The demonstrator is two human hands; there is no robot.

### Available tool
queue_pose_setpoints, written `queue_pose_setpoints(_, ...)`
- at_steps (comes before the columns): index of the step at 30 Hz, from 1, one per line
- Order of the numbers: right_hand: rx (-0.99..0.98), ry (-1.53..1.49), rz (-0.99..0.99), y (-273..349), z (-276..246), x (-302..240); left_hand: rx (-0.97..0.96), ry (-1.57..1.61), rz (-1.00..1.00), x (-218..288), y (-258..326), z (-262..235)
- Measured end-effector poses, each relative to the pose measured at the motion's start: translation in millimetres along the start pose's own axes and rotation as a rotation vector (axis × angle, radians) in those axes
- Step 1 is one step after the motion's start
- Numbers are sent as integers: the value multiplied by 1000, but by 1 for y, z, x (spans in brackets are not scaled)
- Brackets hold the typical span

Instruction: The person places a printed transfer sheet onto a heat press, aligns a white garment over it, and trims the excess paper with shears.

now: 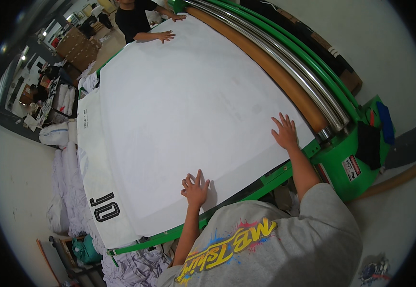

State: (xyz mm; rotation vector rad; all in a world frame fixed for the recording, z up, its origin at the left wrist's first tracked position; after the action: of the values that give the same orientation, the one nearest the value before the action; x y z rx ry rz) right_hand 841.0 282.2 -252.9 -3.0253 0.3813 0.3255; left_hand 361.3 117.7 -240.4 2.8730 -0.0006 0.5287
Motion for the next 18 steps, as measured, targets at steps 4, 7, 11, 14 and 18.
queue_pose_setpoints(4, 112, -66, -15, 25, 16, -19, 136, 210, 73, -28, 9, -10)
queue_pose_setpoints(7, 105, -145, -67, 75, 22, -48, 281, 161, -4, -49, 28, -14)
queue_pose_setpoints(11, 104, -164, -68, 118, 16, -67, 281, 14, -136, -69, 43, -3)
queue_pose_setpoints(14, 114, -160, -54, 127, 18, -67, 301, -11, -117, -69, 46, 2)
queue_pose_setpoints(18, 130, -144, -20, 127, 20, -66, 302, -13, -110, -68, 42, 2)
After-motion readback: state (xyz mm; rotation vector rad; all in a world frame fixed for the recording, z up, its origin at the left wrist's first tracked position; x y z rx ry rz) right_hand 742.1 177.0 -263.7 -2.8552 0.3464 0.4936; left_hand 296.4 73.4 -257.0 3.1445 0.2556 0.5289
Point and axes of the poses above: each hand's wrist, its own y-axis away from the middle knuckle, its own z-axis out of the palm, x = y × z, the point moved 3 cm from there along -y, towards the middle knuckle, and after that the axes turned 13 degrees about z, right-handed, at the moved point
